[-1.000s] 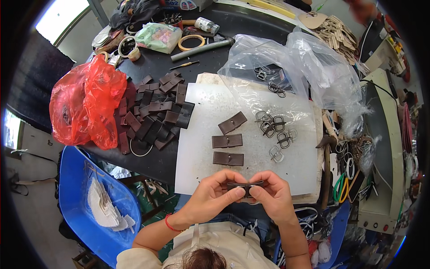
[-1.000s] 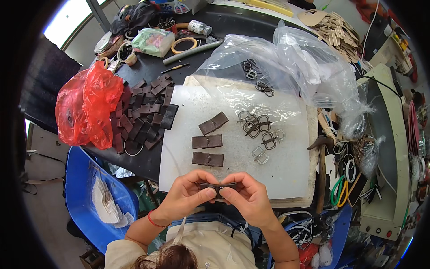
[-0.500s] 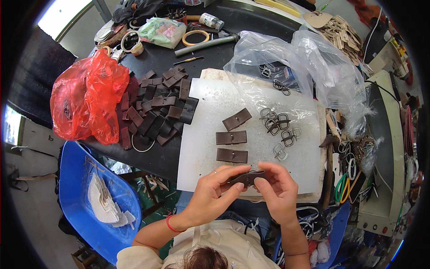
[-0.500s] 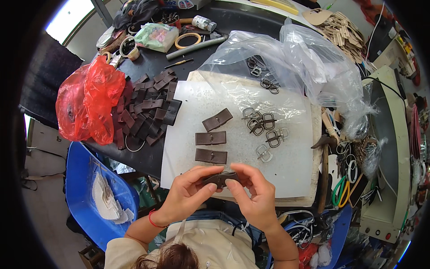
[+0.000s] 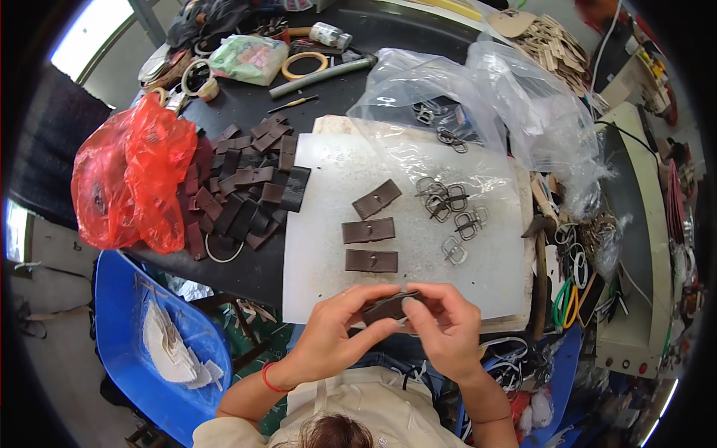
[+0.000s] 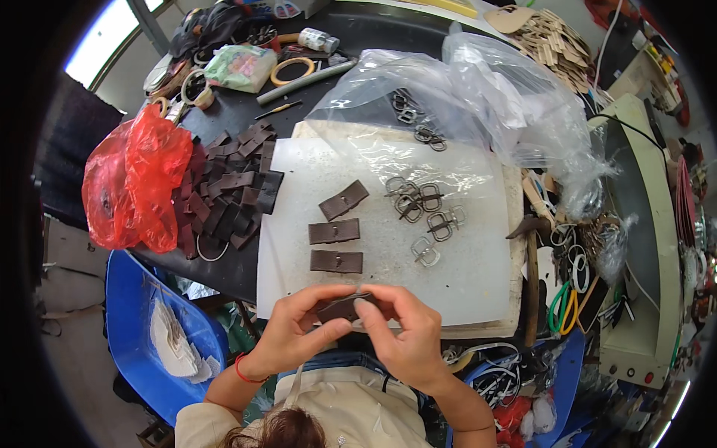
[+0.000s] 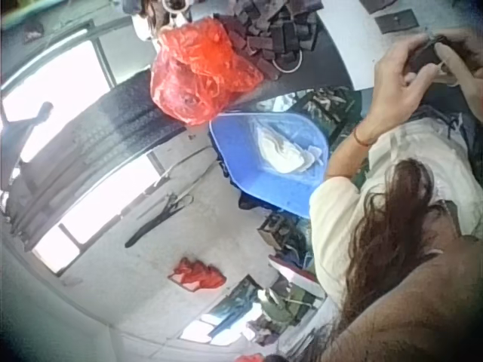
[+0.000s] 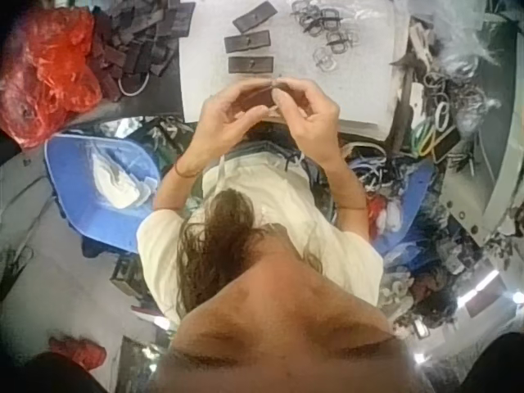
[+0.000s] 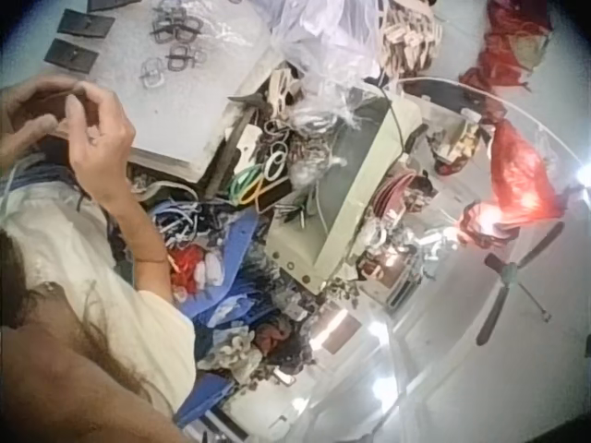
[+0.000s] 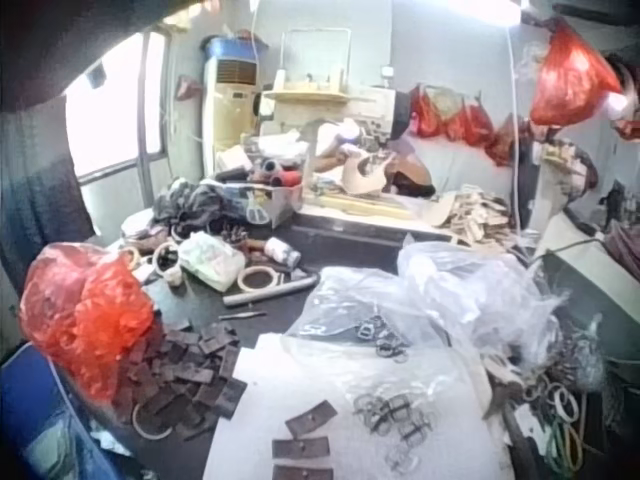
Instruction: The person uses a hammer and a metal punch to drive fasteners through small rectangular leather pieces placed on a white board. They then attach metal buckle frames to the prepared leather pieces, completing the assembly of several buckles.
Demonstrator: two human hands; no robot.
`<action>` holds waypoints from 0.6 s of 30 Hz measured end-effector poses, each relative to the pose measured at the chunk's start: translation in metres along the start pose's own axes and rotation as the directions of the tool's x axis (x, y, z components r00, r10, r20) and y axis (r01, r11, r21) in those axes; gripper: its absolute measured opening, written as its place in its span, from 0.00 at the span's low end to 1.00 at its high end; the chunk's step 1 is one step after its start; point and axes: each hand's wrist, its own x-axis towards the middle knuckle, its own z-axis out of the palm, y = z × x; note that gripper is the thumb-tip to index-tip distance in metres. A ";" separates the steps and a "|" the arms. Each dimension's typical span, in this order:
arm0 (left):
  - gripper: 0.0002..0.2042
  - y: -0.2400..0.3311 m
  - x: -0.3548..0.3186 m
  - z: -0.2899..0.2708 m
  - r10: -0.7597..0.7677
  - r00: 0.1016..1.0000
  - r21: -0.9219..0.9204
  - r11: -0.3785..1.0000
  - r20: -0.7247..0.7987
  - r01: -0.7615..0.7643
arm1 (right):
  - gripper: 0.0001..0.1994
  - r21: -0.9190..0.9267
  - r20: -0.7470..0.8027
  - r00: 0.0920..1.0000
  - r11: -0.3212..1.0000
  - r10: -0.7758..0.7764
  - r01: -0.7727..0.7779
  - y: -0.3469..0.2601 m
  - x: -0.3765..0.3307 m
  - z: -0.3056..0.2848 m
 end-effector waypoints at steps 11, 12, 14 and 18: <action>0.12 0.010 0.068 -0.024 0.415 0.909 0.826 0.495 0.048 -0.270 | 0.17 -0.792 -0.182 0.909 0.604 -0.376 0.091 0.038 0.036 -0.039; 0.13 0.010 0.069 -0.023 0.450 0.892 0.876 0.414 0.039 -0.247 | 0.16 -0.764 -0.205 0.902 0.638 -0.380 0.095 0.040 0.036 -0.038; 0.16 0.021 0.071 -0.018 0.520 0.854 0.954 0.239 0.031 -0.180 | 0.13 -0.700 -0.251 0.889 0.706 -0.384 0.108 0.042 0.037 -0.035; 0.19 0.018 0.055 0.000 0.526 0.848 0.682 0.597 0.063 -0.422 | 0.09 -0.265 -0.211 0.968 0.961 -0.134 0.076 0.024 0.031 -0.038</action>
